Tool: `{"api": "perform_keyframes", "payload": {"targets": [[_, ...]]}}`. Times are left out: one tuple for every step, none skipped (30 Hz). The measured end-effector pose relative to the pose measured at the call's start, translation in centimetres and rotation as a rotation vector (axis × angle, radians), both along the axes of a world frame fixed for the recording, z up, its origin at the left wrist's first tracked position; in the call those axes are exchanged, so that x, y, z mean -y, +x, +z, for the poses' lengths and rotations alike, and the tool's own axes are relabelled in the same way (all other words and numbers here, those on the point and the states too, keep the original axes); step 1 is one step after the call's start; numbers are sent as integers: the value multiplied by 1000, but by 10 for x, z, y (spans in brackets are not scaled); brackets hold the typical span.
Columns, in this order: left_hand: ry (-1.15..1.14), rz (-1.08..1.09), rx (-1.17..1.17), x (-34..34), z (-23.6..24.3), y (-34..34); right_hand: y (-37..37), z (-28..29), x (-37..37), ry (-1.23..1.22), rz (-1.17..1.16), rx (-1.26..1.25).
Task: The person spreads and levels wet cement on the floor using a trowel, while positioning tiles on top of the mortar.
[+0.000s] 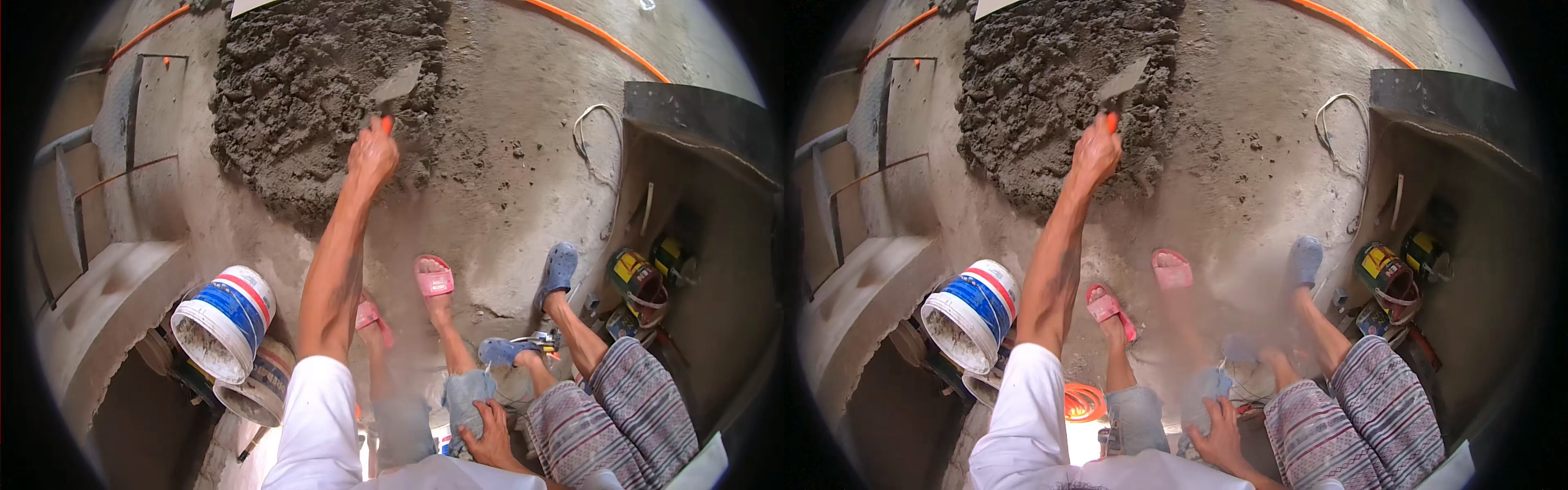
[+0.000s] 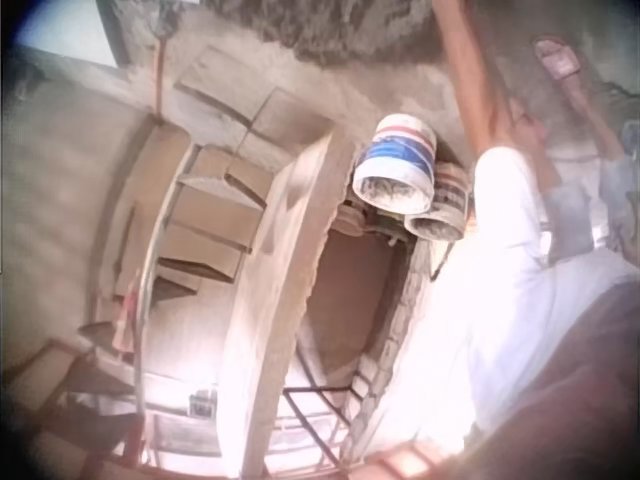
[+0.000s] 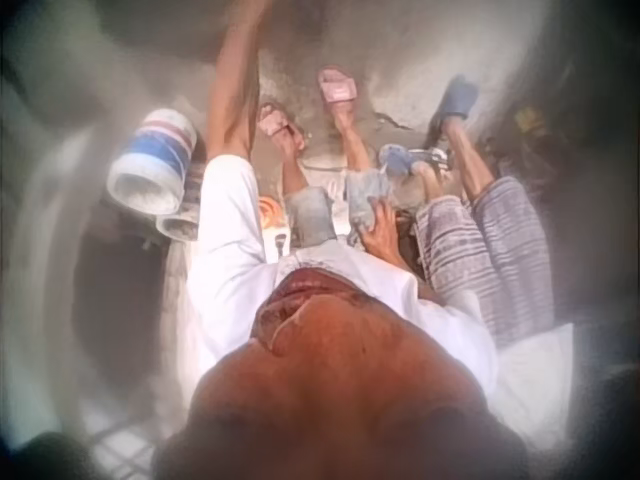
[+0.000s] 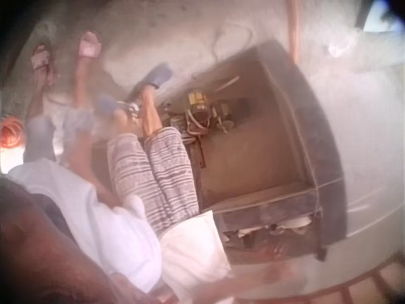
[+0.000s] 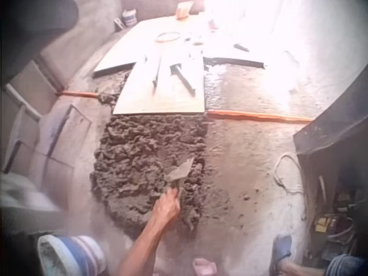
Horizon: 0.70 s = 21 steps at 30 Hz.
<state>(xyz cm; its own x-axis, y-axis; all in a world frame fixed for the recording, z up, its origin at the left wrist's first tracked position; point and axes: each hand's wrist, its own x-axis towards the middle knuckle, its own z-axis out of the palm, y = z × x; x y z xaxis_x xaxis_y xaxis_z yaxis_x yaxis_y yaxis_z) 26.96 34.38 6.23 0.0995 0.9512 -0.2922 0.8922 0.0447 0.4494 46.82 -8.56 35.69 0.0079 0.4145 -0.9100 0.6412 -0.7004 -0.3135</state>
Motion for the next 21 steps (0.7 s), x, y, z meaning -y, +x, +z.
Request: {"api": "perform_keyframes", "payload": {"targets": [[1, 4, -11, 1, 3, -2, 0, 0, -1, -2, 5, -14], [-45, -48, -95, 1, 8, -4, -1, 1, -4, 1, 7, -28], [-95, -103, -165, 3, 10, -1, -1, 3, -6, 1, 8, -12], [-91, -145, -173, 25, 8, -4, -1, 2, -9, 8, 5, 4], [-215, -120, -170, 49, 10, -10, -1, -1, -9, 16, 1, -5], [-332, -126, -219, 71, 19, -10, 3, -3, -7, 26, 15, 12], [-378, -128, -180, 92, 27, -17, 5, -1, -7, 35, 30, 22], [-461, -113, -152, 106, 41, -14, 9, 2, -8, 42, 29, 20], [-446, -109, -162, 110, 50, -20, 9, 1, -12, 41, 31, 11], [-469, -72, -143, 118, 54, -30, 4, 1, -13, 30, 29, 5], [-493, -34, -121, 121, 54, -38, -2, -1, -16, 34, 27, 2], [-444, 32, -85, 117, 64, -36, -3, 0, -20, 25, 19, -1], [-444, 34, -86, 116, 63, -35, -4, 1, -24, 15, 11, -3], [-437, 76, -89, 115, 57, -34, -7, 2, -26, 14, 12, -4], [-423, 123, -94, 112, 52, -35, -9, -1, -32, 24, -9, -22], [-424, 124, -92, 116, 48, -37, -10, 1, -37, 27, -34, -32], [-485, 73, -74, 123, 45, -41, -8, 6, -41, 26, -34, -30], [-531, 10, -58, 117, 40, -47, -15, 3, -45, 34, -22, -8], [-531, -3, -44, 107, 46, -39, -17, 4, -46, 29, -8, 27], [-432, 28, -14, 97, 53, -29, -21, 3, -48, 27, -18, 44], [-330, 64, 7, 87, 62, -24, -27, 1, -50, 36, -22, 40]]}}
